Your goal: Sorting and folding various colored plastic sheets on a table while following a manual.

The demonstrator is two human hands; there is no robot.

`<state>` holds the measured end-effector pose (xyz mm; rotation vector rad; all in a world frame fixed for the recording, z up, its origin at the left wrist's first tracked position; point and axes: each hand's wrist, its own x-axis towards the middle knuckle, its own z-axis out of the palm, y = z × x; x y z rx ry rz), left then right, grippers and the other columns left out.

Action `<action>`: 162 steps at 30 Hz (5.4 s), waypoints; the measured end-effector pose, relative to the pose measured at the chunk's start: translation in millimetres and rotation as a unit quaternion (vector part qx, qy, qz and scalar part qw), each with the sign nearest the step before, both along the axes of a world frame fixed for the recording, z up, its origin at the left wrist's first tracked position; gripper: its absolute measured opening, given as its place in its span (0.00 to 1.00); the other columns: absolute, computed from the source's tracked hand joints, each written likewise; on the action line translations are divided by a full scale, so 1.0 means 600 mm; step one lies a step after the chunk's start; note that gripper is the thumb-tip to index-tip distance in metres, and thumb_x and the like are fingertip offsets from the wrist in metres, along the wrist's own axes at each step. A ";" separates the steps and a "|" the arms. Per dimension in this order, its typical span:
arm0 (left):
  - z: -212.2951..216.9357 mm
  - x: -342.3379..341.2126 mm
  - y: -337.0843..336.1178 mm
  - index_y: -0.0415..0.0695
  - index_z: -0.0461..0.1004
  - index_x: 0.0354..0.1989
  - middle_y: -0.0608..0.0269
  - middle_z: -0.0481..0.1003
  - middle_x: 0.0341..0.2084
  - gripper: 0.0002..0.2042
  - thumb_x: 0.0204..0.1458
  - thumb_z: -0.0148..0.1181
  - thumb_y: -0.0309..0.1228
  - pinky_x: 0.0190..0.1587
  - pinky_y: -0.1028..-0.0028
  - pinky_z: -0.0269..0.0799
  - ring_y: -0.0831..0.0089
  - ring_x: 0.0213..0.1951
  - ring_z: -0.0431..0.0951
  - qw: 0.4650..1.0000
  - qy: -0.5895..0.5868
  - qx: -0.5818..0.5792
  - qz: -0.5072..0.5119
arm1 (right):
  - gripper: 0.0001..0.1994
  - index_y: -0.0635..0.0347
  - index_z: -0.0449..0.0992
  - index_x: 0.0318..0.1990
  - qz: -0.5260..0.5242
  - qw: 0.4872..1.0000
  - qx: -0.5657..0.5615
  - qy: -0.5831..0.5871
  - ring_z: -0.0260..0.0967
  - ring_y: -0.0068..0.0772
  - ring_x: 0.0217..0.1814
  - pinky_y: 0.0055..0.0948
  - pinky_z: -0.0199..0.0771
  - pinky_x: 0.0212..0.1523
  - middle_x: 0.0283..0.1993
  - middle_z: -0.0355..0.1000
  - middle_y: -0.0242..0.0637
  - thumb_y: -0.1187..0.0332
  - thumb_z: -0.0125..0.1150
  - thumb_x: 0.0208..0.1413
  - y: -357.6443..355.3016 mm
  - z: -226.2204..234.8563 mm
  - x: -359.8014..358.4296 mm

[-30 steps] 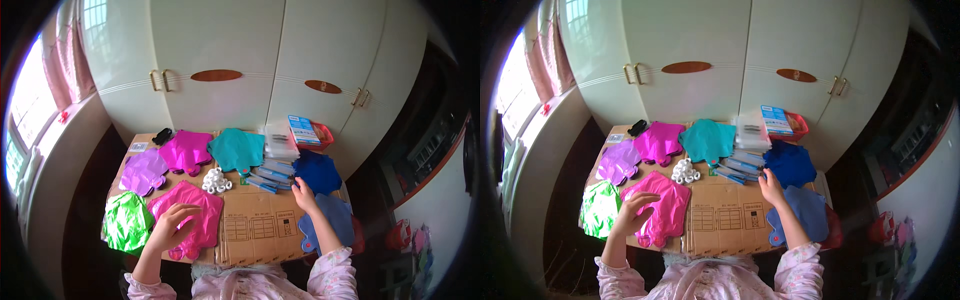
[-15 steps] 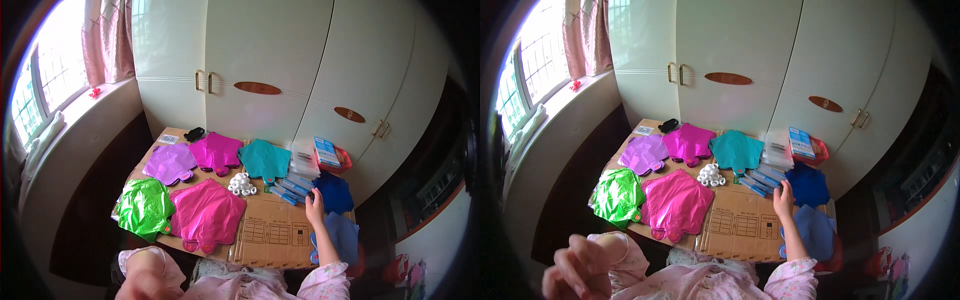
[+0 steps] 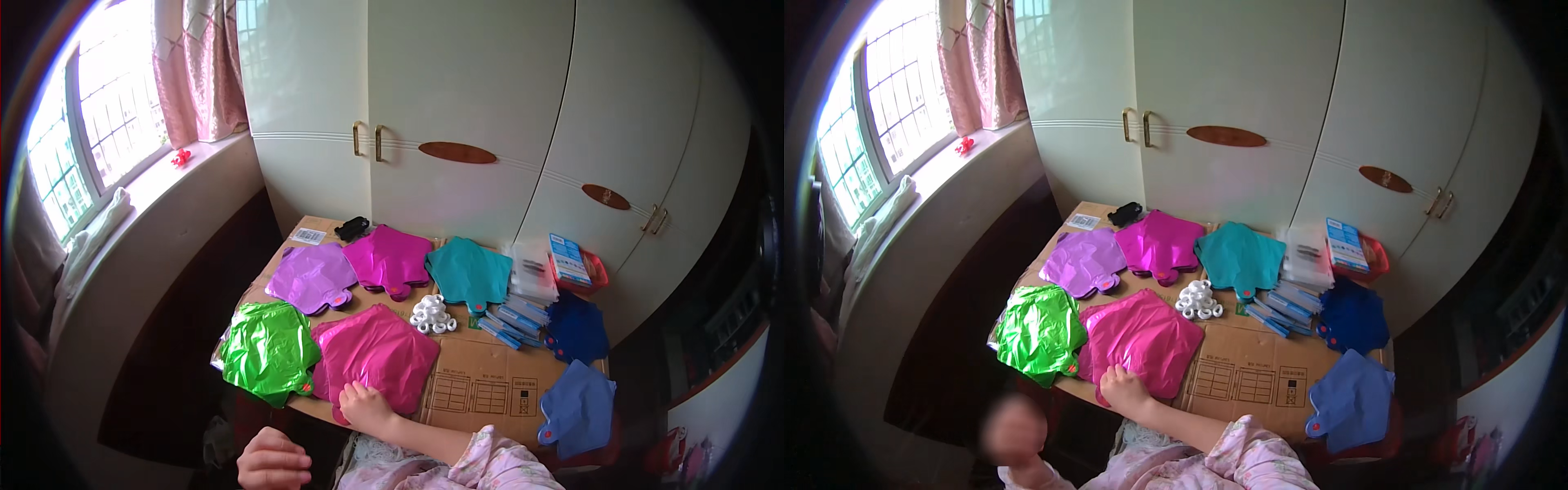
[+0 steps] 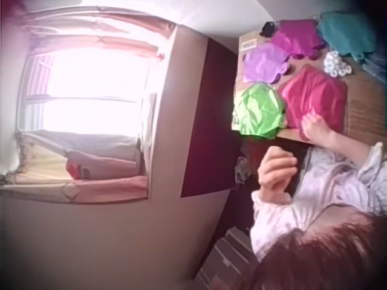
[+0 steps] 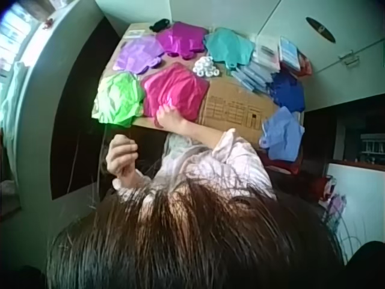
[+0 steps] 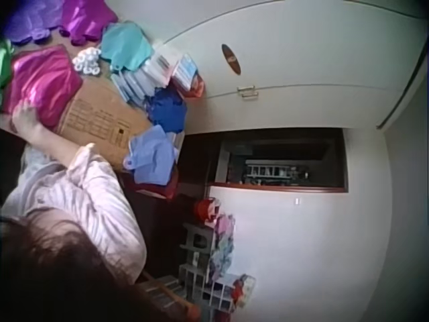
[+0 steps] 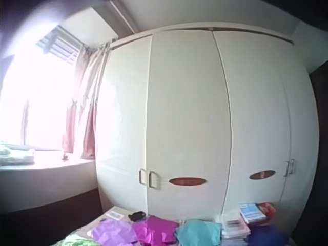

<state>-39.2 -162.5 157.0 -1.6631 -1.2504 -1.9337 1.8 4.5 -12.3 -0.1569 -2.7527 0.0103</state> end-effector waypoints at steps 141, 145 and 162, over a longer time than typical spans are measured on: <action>-0.240 0.369 0.565 0.48 0.70 0.47 0.66 0.66 0.51 0.20 0.42 0.59 0.37 0.50 0.67 0.61 0.68 0.52 0.65 0.775 0.508 -0.237 -0.290 | 0.06 0.66 0.75 0.28 -0.469 0.623 -0.498 0.380 0.66 0.16 0.26 0.20 0.66 0.28 0.24 0.73 0.31 0.72 0.64 0.48 0.222 -0.015 0.633; -0.243 0.370 0.554 0.50 0.70 0.48 0.66 0.67 0.51 0.20 0.43 0.57 0.36 0.51 0.67 0.61 0.70 0.53 0.65 0.786 0.526 -0.212 -0.247 | 0.04 0.66 0.74 0.30 -0.445 0.595 -0.557 0.371 0.65 0.15 0.29 0.18 0.65 0.29 0.27 0.72 0.29 0.74 0.61 0.49 0.230 -0.024 0.650; -0.274 0.369 0.557 0.60 0.63 0.59 0.59 0.67 0.55 0.23 0.52 0.47 0.35 0.60 0.57 0.57 0.70 0.58 0.65 0.736 0.600 -0.174 -0.263 | 0.05 0.57 0.72 0.29 -0.530 0.558 -0.360 0.527 0.64 0.20 0.33 0.21 0.64 0.39 0.29 0.68 0.27 0.79 0.52 0.48 0.283 0.110 0.937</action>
